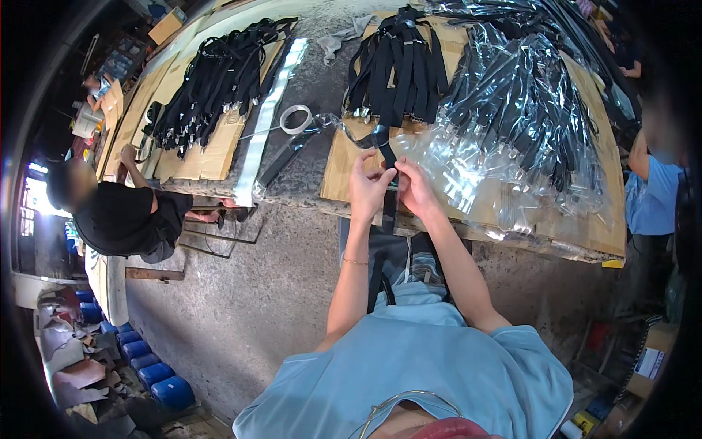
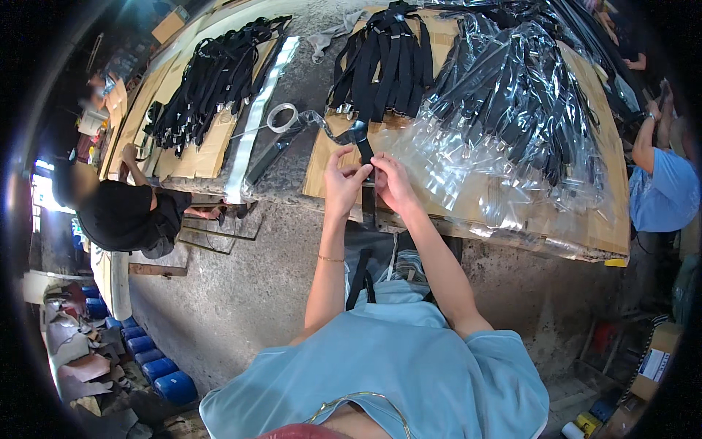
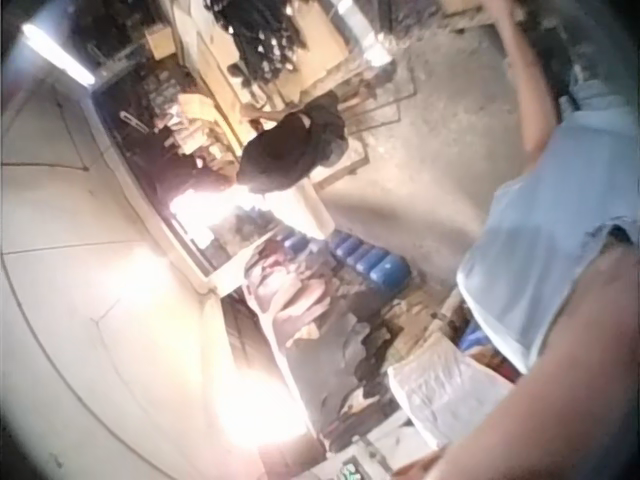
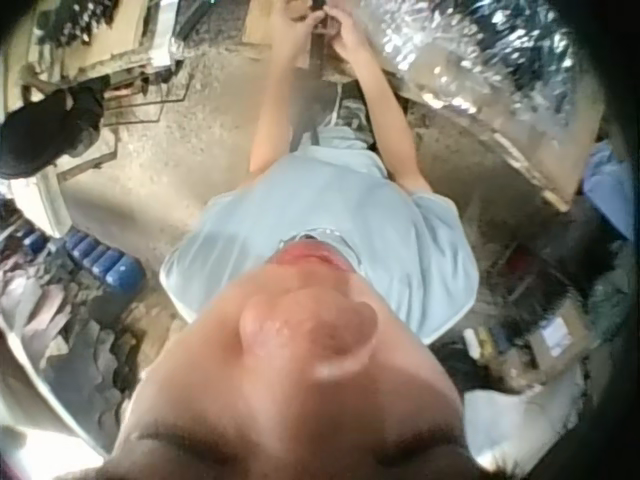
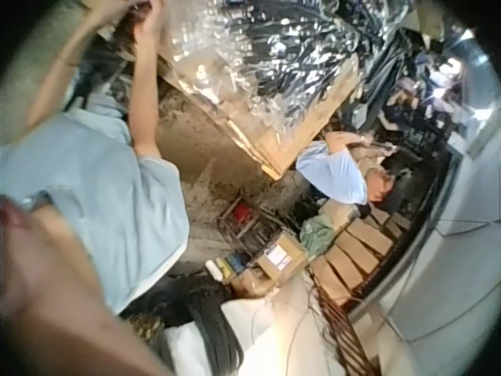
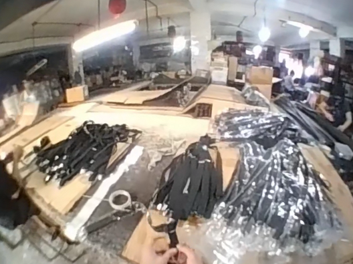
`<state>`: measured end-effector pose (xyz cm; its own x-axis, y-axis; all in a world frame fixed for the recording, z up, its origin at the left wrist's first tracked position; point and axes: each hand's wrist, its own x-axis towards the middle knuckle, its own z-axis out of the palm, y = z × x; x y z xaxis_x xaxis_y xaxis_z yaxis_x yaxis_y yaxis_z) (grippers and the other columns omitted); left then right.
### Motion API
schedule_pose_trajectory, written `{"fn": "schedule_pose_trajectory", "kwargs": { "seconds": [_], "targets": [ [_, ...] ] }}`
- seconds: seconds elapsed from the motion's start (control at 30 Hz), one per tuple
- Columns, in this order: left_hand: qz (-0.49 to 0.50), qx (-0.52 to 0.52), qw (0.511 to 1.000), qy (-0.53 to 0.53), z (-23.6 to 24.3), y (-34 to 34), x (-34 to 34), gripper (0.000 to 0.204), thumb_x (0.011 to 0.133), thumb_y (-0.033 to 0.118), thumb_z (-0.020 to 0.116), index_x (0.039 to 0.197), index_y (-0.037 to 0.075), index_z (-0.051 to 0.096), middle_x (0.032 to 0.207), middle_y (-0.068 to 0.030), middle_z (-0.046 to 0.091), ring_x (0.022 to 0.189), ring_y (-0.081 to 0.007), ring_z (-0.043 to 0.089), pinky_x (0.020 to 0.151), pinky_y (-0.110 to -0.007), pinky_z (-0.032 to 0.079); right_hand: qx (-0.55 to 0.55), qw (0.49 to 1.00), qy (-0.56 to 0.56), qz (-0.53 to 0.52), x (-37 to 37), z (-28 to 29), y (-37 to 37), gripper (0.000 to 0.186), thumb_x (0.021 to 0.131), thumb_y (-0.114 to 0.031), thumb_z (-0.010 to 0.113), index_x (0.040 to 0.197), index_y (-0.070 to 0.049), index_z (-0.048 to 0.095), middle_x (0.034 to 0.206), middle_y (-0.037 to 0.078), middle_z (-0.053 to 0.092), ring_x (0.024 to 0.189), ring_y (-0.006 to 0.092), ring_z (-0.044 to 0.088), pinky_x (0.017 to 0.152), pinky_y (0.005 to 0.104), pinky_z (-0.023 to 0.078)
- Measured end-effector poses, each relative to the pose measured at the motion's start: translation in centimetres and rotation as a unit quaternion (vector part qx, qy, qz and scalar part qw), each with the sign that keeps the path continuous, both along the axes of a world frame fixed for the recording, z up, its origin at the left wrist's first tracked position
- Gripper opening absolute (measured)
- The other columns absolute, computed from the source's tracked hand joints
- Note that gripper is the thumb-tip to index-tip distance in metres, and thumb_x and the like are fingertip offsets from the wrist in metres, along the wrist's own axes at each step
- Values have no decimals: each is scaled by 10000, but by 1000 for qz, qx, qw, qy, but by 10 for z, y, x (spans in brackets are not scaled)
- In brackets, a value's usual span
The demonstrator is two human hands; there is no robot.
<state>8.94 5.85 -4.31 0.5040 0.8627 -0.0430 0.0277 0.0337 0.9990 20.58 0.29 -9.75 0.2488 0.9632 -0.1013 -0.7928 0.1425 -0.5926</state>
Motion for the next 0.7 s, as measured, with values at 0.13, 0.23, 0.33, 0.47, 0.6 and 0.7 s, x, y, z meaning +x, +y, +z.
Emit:
{"fn": "schedule_pose_trajectory", "kwargs": {
  "seconds": [0.13,0.23,0.33,0.47,0.6,0.7],
  "targets": [
    [33,20,999,3,-27,-8,-1,534,769,29,720,1193,6,396,757,-109,653,668,-107,609,572,-223,470,-96,994,20,-55,-13,34,-2,62,906,-158,569,908,-106,537,723,-36,544,591,40,489,521,204,380],
    [51,2,999,12,-18,-10,8,514,763,35,732,1153,9,398,766,-109,647,653,-102,591,552,-227,450,-42,998,-21,-33,2,9,-3,78,911,-178,568,897,-111,531,696,-52,512,596,40,489,516,211,377],
    [68,15,997,-23,-15,-9,13,462,766,27,732,1085,9,398,738,-96,620,639,-95,570,527,-233,431,-41,998,7,-41,-3,15,0,69,902,-164,572,885,-109,534,710,-51,529,586,32,485,507,202,369],
    [80,46,996,-13,-21,-15,15,411,775,20,733,938,24,355,735,-76,590,649,-89,563,538,-220,437,-81,995,-15,-64,-5,15,3,68,889,-157,573,885,-92,553,740,-42,562,602,18,495,513,200,376],
    [138,12,986,-88,-21,-12,19,397,788,11,723,897,39,342,749,-78,584,670,-71,552,549,-200,445,-54,998,14,-37,-3,7,4,119,906,-176,564,941,-63,574,811,16,612,689,87,577,603,230,462],
    [134,40,987,-77,-27,-12,13,387,787,13,725,871,40,348,739,-68,576,670,-64,542,550,-198,443,-67,996,52,-36,-11,36,0,110,888,-157,551,930,-59,575,861,45,631,741,118,597,662,243,483]
  ]
}}
